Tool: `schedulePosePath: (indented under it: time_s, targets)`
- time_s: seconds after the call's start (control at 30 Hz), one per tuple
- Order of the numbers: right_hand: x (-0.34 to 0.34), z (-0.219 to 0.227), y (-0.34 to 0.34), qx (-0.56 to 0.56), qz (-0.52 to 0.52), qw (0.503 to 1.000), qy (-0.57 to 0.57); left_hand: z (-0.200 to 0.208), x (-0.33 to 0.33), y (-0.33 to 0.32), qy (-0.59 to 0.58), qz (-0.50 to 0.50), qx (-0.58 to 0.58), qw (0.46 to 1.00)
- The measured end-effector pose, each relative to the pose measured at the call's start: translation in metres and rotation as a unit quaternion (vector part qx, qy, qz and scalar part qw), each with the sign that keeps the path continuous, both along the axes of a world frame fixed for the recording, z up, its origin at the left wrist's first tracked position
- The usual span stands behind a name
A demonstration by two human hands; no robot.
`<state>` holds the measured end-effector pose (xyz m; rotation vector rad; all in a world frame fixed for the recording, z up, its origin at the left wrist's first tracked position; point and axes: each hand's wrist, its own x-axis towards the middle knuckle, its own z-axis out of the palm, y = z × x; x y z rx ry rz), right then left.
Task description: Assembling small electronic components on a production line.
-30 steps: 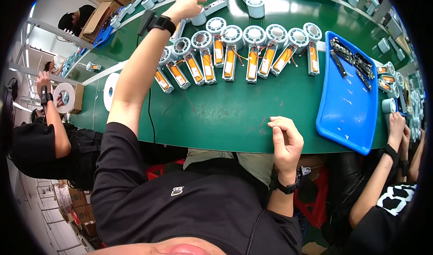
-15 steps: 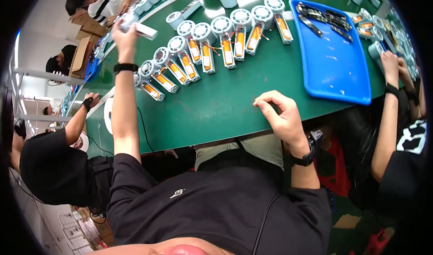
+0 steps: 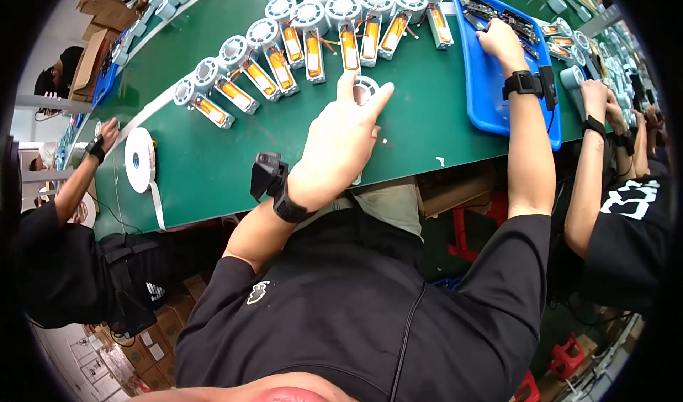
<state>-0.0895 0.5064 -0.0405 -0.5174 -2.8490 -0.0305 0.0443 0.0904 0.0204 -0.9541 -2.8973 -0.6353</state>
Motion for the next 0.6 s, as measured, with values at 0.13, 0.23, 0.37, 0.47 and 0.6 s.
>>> schedulePosePath:
  time_s: [0.13,0.23,0.37,0.47,0.6]
  targets:
    - [0.024,0.045,-0.003,-0.277,-0.048,0.94,-0.192,0.004,0.003,-0.024,-0.002,-0.061,0.167,0.984]
    - [0.075,0.064,-0.019,-0.344,0.043,0.938,-0.013,0.009,0.007,-0.052,0.004,-0.03,0.21,0.977]
    - [0.201,0.095,-0.198,-0.56,0.236,0.756,0.244,0.017,0.02,-0.056,-0.094,-0.104,0.366,0.92]
    - [0.198,0.055,-0.264,-0.525,0.438,0.705,0.189,0.007,0.0,-0.061,-0.122,-0.186,0.421,0.879]
    - [0.204,0.044,-0.286,-0.569,0.356,0.719,0.181,-0.005,0.004,-0.077,-0.154,-0.172,0.451,0.862]
